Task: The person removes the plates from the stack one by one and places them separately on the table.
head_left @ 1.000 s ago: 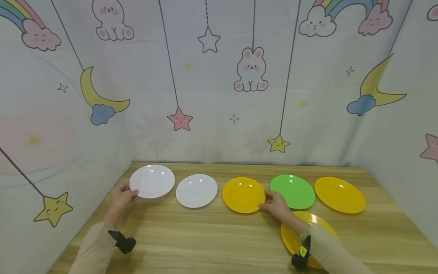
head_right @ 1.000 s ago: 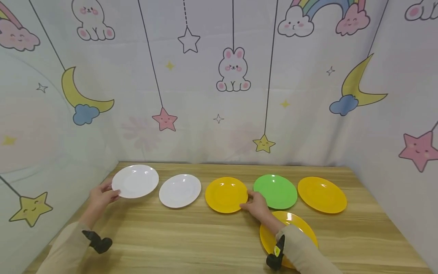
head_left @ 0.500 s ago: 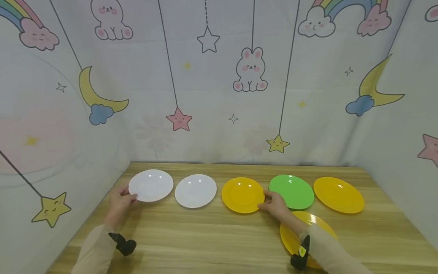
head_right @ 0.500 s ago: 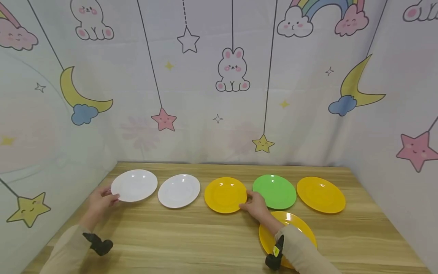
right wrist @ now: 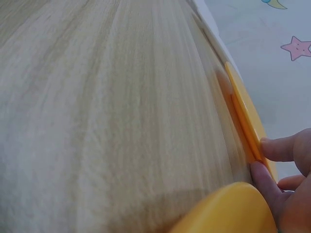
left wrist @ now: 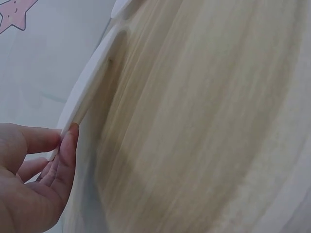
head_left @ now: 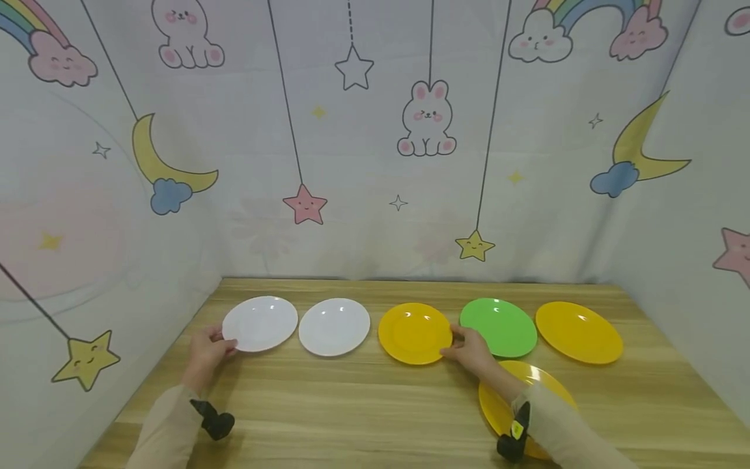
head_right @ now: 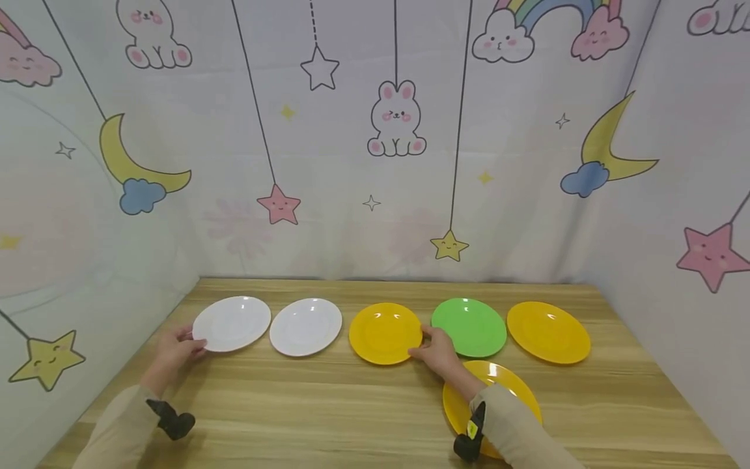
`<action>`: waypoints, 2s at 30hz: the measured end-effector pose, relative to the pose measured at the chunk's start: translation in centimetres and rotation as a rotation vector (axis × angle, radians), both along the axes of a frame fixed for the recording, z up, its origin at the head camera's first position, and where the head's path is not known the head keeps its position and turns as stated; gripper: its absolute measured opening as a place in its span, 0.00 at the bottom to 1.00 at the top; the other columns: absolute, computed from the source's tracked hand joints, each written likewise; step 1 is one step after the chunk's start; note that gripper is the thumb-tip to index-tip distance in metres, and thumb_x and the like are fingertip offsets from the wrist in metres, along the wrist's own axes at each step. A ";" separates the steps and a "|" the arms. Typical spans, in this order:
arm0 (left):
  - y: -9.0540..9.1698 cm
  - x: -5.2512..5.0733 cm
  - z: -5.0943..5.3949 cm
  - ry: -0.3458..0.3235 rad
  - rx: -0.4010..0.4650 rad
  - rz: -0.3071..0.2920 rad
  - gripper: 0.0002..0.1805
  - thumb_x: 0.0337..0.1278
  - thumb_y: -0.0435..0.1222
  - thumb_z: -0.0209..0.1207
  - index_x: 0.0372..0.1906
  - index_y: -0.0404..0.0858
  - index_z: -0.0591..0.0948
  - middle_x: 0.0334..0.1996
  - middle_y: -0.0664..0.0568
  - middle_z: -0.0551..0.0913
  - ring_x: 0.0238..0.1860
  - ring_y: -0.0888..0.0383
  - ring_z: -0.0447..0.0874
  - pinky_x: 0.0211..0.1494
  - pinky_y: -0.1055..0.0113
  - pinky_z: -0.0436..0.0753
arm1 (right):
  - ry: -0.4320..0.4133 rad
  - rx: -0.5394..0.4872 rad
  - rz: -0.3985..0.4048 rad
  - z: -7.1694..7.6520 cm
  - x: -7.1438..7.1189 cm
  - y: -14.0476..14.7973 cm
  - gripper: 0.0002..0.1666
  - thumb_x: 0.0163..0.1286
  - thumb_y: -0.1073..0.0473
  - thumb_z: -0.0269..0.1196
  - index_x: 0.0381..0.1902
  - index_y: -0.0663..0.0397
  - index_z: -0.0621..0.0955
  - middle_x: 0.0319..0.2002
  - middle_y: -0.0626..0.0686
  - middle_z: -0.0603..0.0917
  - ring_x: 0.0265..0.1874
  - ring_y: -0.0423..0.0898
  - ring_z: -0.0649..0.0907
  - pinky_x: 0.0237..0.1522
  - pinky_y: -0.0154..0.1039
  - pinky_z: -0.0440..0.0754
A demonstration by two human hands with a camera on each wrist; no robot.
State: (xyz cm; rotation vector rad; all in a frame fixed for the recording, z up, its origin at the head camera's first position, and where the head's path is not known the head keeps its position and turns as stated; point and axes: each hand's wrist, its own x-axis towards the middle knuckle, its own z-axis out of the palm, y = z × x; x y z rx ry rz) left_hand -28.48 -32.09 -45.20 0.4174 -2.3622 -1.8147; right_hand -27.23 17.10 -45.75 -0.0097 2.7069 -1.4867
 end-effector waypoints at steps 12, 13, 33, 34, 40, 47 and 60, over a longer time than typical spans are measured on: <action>0.2 0.4 0.0 -0.046 -0.017 -0.011 0.30 0.48 0.18 0.52 0.57 0.10 0.55 0.40 0.23 0.71 0.19 0.67 0.76 0.27 0.74 0.82 | 0.013 -0.015 -0.002 0.3 0.4 -0.1 0.38 0.53 0.67 0.66 0.59 0.76 0.65 0.57 0.69 0.70 0.34 0.44 0.79 0.34 0.35 0.82; 0.2 0.5 0.1 -0.040 -0.026 -0.024 0.29 0.49 0.18 0.52 0.56 0.09 0.55 0.39 0.24 0.72 0.19 0.67 0.76 0.27 0.74 0.82 | 0.014 -0.016 -0.004 0.2 0.4 -0.1 0.38 0.53 0.67 0.66 0.59 0.76 0.65 0.56 0.69 0.71 0.34 0.44 0.79 0.34 0.35 0.82; -0.5 0.8 0.8 -0.113 -0.221 -0.124 0.31 0.49 0.26 0.57 0.55 0.10 0.60 0.41 0.25 0.75 0.23 0.68 0.76 0.27 0.74 0.81 | -0.008 -0.095 -0.038 0.3 0.1 -0.4 0.37 0.52 0.70 0.65 0.59 0.76 0.64 0.57 0.70 0.70 0.45 0.53 0.79 0.39 0.38 0.82; -0.5 0.7 0.8 -0.116 -0.215 -0.128 0.32 0.49 0.27 0.57 0.55 0.10 0.59 0.42 0.25 0.75 0.24 0.68 0.76 0.28 0.74 0.82 | -0.012 -0.116 -0.045 0.3 0.1 -0.4 0.37 0.52 0.70 0.65 0.59 0.76 0.65 0.56 0.70 0.70 0.46 0.55 0.79 0.40 0.39 0.82; -0.7 0.7 0.8 -0.135 -0.179 -0.146 0.34 0.50 0.26 0.58 0.57 0.10 0.56 0.45 0.22 0.71 0.24 0.69 0.76 0.30 0.74 0.82 | -0.089 -0.353 -0.100 0.6 -0.1 -0.6 0.33 0.56 0.74 0.60 0.59 0.78 0.63 0.51 0.72 0.73 0.33 0.47 0.82 0.35 0.39 0.84; -0.9 0.6 0.5 -0.163 -0.162 -0.148 0.37 0.49 0.27 0.59 0.59 0.12 0.54 0.43 0.26 0.72 0.24 0.70 0.76 0.30 0.75 0.82 | -0.135 -0.465 -0.148 1.1 -0.3 -0.5 0.30 0.58 0.75 0.57 0.59 0.77 0.64 0.50 0.71 0.75 0.25 0.40 0.81 0.31 0.36 0.84; -1.1 0.3 0.1 -0.166 -0.117 -0.121 0.40 0.47 0.27 0.61 0.60 0.14 0.53 0.44 0.27 0.72 0.24 0.70 0.75 0.29 0.76 0.81 | -0.143 -0.497 -0.180 1.4 -0.4 -0.4 0.30 0.60 0.74 0.55 0.61 0.74 0.62 0.53 0.72 0.72 0.24 0.39 0.81 0.32 0.35 0.84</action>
